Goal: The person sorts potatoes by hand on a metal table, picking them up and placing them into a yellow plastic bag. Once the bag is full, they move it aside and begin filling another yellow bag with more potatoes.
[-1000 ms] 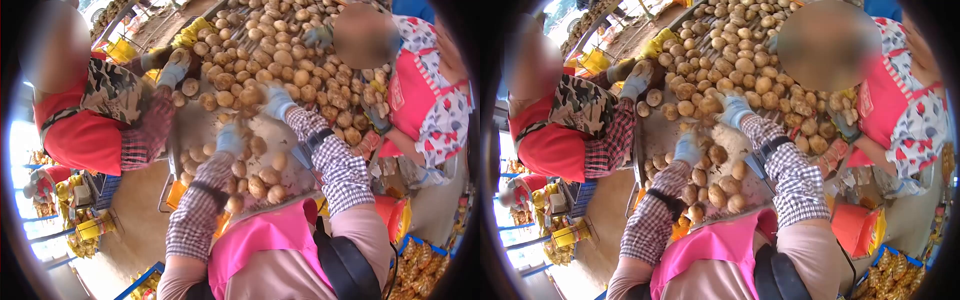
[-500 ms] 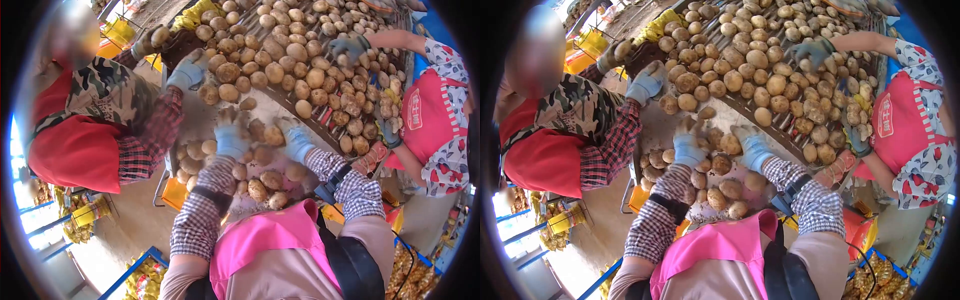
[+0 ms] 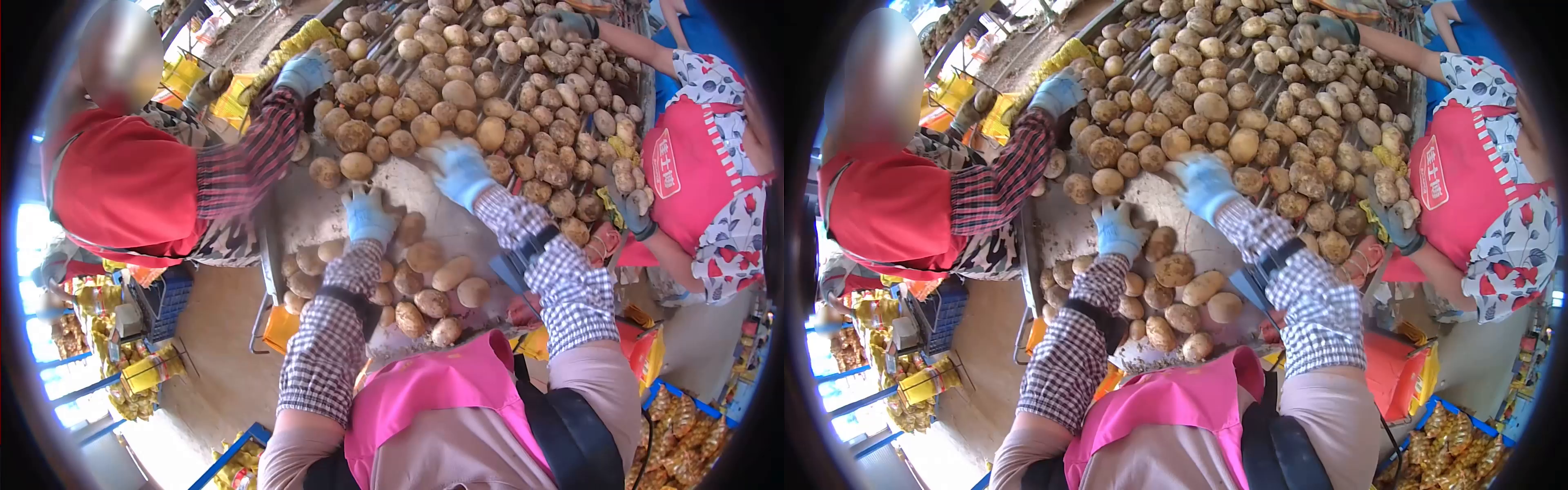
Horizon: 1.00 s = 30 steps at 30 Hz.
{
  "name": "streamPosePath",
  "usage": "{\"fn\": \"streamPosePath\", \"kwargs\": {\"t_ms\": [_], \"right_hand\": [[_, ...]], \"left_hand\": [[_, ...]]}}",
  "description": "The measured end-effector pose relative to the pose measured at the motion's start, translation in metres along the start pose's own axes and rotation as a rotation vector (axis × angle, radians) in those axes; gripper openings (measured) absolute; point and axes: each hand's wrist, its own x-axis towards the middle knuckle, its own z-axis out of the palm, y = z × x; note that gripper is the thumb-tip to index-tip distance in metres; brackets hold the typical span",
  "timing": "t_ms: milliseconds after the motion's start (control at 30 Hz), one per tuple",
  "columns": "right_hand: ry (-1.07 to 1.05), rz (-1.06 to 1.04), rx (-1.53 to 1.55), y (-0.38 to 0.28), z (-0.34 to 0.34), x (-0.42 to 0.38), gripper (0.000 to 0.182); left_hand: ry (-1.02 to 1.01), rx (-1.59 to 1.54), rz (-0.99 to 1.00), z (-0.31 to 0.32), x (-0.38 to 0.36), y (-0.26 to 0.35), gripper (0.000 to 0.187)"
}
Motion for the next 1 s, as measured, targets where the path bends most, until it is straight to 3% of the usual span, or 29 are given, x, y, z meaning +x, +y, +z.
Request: {"fn": "streamPosePath", "kwargs": {"t_ms": [33, 100, 167, 233, 300, 367, 400, 433, 500, 533, 567, 633, 667, 700, 767, 833, 900, 967, 1000], "right_hand": [[0.018, -0.005, 0.008, -0.005, 0.007, 0.019, 0.035], [-0.111, -0.126, -0.122, -0.018, 0.031, 0.056, 0.043], [-0.110, -0.041, -0.206, -0.035, 0.064, 0.076, 0.048], [0.036, -0.041, -0.310, -0.047, 0.087, 0.085, 0.044], [-0.481, -0.048, -0.349, -0.072, 0.061, 0.086, 0.040], [-0.616, -0.273, -0.411, -0.089, 0.026, 0.073, 0.041], [-0.690, -0.285, -0.303, -0.080, 0.025, 0.080, 0.039], [-0.690, -0.289, -0.302, -0.071, 0.026, 0.094, 0.039], [-0.229, -0.116, -0.280, -0.049, 0.027, 0.127, 0.035], [-0.230, -0.119, -0.277, -0.037, 0.041, 0.146, 0.035], [-0.242, -0.055, -0.341, -0.025, 0.067, 0.166, 0.033], [-0.236, 0.009, -0.408, -0.023, 0.081, 0.194, 0.031], [-0.334, 0.026, -0.458, -0.030, 0.079, 0.203, 0.030], [-0.442, 0.042, -0.508, -0.035, 0.078, 0.206, 0.030], [-0.449, -0.033, -0.489, -0.032, 0.079, 0.208, 0.029], [-0.342, 0.051, -0.327, -0.020, 0.086, 0.213, 0.028], [-0.049, 0.153, -0.275, -0.006, 0.059, 0.215, 0.046], [-0.117, 0.020, -0.422, 0.000, 0.050, 0.224, 0.039], [-0.121, 0.015, -0.412, 0.007, 0.066, 0.237, 0.039]], "left_hand": [[0.012, 0.016, 0.003, 0.003, -0.005, -0.001, 0.042], [-0.004, -0.188, -0.252, 0.021, -0.010, -0.012, 0.044], [-0.062, -0.169, -0.182, 0.034, -0.013, -0.030, 0.048], [-0.049, -0.167, -0.159, 0.028, -0.023, -0.035, 0.041], [0.034, -0.356, -0.148, 0.037, -0.026, -0.055, 0.037], [0.127, -0.545, -0.168, 0.013, -0.039, -0.056, 0.035], [0.198, -0.668, -0.179, 0.004, -0.047, -0.060, 0.030], [0.297, -0.548, -0.067, 0.011, -0.051, -0.076, 0.024], [0.099, -1.354, -0.468, -0.002, -0.060, -0.070, 0.013], [0.027, -1.588, -0.452, 0.003, -0.062, -0.076, 0.018], [0.029, -1.583, -0.450, 0.008, -0.064, -0.086, 0.018], [-0.222, -1.991, -0.425, 0.024, -0.059, -0.107, 0.030], [-0.276, -2.098, -0.343, 0.019, -0.056, -0.104, 0.038], [-0.271, -2.101, -0.345, 0.016, -0.055, -0.101, 0.038], [-0.102, -2.029, -0.633, -0.004, -0.060, -0.081, 0.037], [-0.162, -1.975, -0.637, -0.031, -0.056, -0.066, 0.044], [-0.122, -2.098, -0.849, -0.034, -0.055, -0.064, 0.047], [-0.163, -2.147, -0.865, -0.015, -0.057, -0.075, 0.048], [-0.030, -1.713, -0.517, 0.011, -0.059, -0.082, 0.044]]}}
